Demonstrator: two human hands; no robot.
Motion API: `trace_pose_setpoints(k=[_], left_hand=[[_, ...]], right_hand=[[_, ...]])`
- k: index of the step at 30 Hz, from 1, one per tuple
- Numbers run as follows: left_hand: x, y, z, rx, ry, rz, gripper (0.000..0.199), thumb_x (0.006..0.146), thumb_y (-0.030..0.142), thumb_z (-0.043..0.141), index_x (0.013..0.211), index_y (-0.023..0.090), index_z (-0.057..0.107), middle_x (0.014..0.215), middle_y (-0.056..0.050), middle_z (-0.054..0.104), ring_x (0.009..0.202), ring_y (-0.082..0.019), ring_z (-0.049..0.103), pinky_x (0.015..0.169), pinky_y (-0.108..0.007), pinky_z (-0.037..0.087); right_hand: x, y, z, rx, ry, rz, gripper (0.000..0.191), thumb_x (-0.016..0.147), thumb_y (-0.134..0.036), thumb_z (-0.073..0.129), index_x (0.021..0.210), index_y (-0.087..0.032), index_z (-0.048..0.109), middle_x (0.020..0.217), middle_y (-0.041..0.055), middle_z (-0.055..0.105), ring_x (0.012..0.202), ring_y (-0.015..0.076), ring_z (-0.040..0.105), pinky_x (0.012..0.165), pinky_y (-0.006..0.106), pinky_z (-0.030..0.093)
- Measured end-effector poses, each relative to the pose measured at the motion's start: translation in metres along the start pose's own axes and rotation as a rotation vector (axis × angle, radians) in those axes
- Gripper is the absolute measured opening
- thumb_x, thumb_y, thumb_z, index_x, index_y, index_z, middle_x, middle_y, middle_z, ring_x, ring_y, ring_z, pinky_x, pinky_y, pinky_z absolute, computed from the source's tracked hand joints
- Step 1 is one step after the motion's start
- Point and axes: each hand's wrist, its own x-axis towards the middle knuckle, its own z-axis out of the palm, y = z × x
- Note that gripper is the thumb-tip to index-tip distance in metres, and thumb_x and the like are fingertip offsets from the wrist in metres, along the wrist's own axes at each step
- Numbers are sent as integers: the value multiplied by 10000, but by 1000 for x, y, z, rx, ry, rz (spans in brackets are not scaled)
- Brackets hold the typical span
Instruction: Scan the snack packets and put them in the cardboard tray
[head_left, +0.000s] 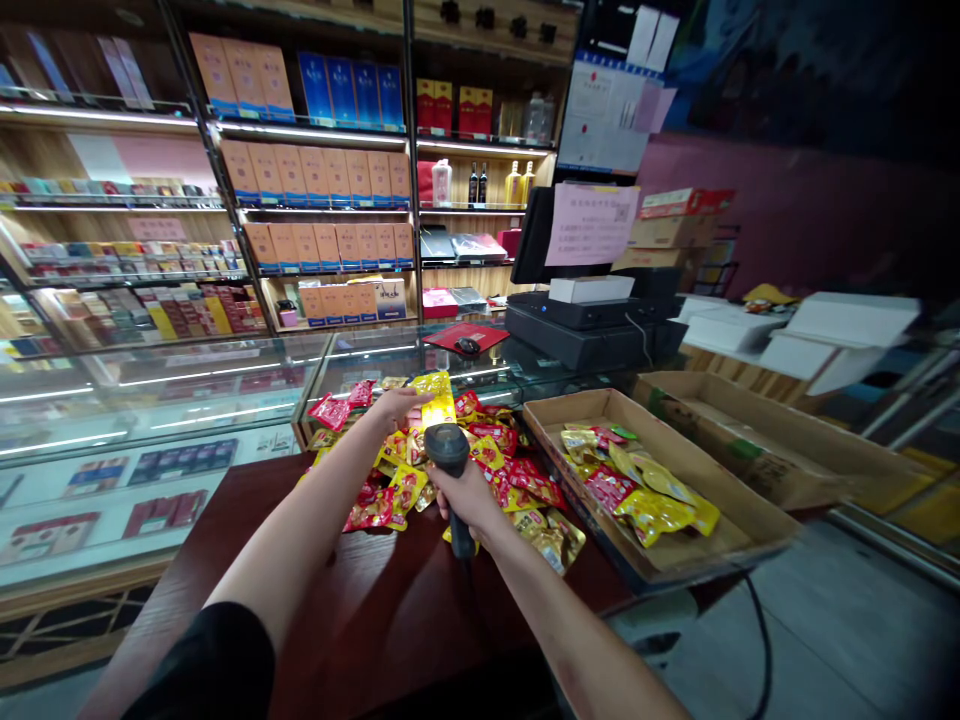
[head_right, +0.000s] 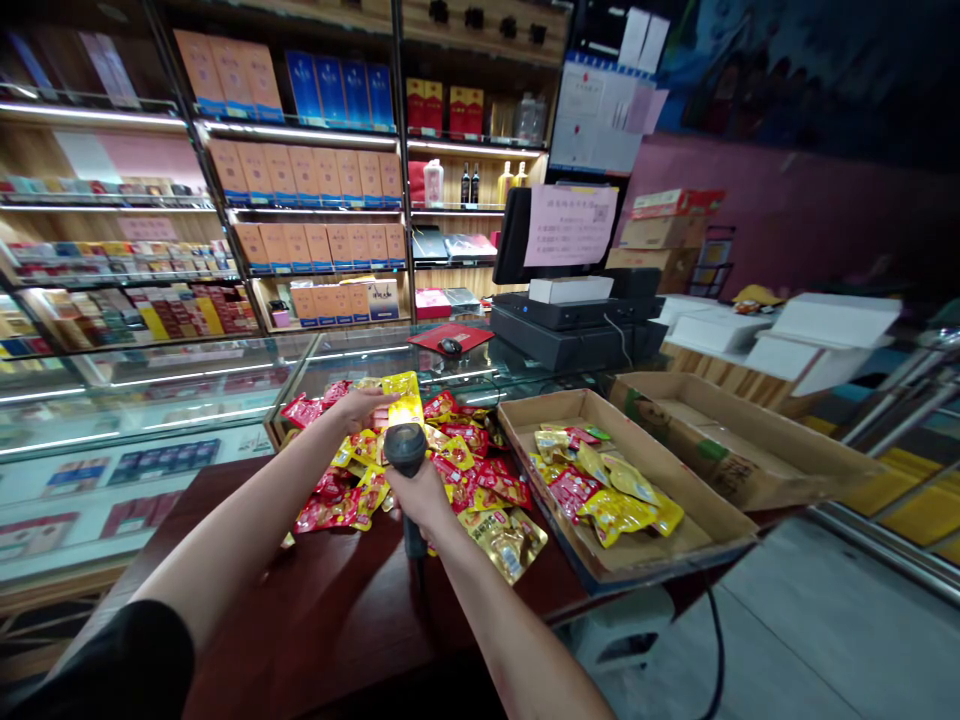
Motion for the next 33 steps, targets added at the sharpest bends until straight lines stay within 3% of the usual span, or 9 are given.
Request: trace_pose_setpoints(k=[4,7,9,13,15,19,28,31,33], left_hand=[[-6,1,1,14,-37,-25,367,563,286,848,731,145,553,640,-11,632,510,-106,591,498,-224,511],[-14,-3,2,29,-57,-55,348,577,279,841,755,140,577,667,-20,649,515,-105,595,476,-210,509],[-21,-9,5,30,-103,-101,338,599,277,829,797,140,591,702,-28,665,530,-109,609,491,-216,525],[-33,-25,21,-24,-263,-229,221,740,274,727,846,128,602,723,-66,676,555,-133,637,510,-228,542],[-35,-29,36,-55,-329,-317,180,816,284,643,867,113,614,740,-97,682,591,-150,658,530,-229,550],[-28,-27,86,-87,-423,-396,240,865,325,569,926,101,628,800,-134,690,682,-181,685,629,-266,572],[-3,-6,255,-162,-638,-386,384,905,322,487,1164,40,524,1106,-220,621,994,-262,650,835,-352,546],[3,-11,277,-149,-617,-425,432,891,329,512,1219,51,479,1184,-241,575,1046,-292,627,837,-379,546],[4,-15,275,-139,-616,-447,422,891,334,512,1208,57,491,1216,-249,553,1060,-292,621,839,-374,544]], right_hand=[[3,-7,-11,113,-10,-91,142,655,-287,666,712,-166,621,535,-20,593,449,101,503,457,222,405],[15,-25,-33,215,104,-148,200,626,-237,690,812,-167,672,687,-16,656,622,103,570,601,204,447],[25,-37,-51,327,101,-59,187,637,-194,657,822,-162,665,701,-11,659,651,109,587,625,204,461],[35,-49,-90,524,-120,270,75,714,-161,547,760,-150,604,693,39,658,619,135,618,618,254,507],[32,-48,-109,546,-105,343,69,727,-142,530,763,-149,588,713,51,666,621,138,634,627,264,522],[20,-45,-157,577,-5,368,111,736,-120,523,817,-129,599,733,70,684,636,145,655,642,272,538],[-18,-78,-301,585,411,134,91,730,-108,535,786,-141,598,628,36,657,521,127,590,571,249,514],[-30,-82,-320,565,543,117,71,733,-120,526,749,-143,591,619,33,647,492,114,566,544,231,499],[-34,-79,-318,566,540,130,98,734,-116,511,769,-141,599,667,51,665,549,129,604,583,243,513]])
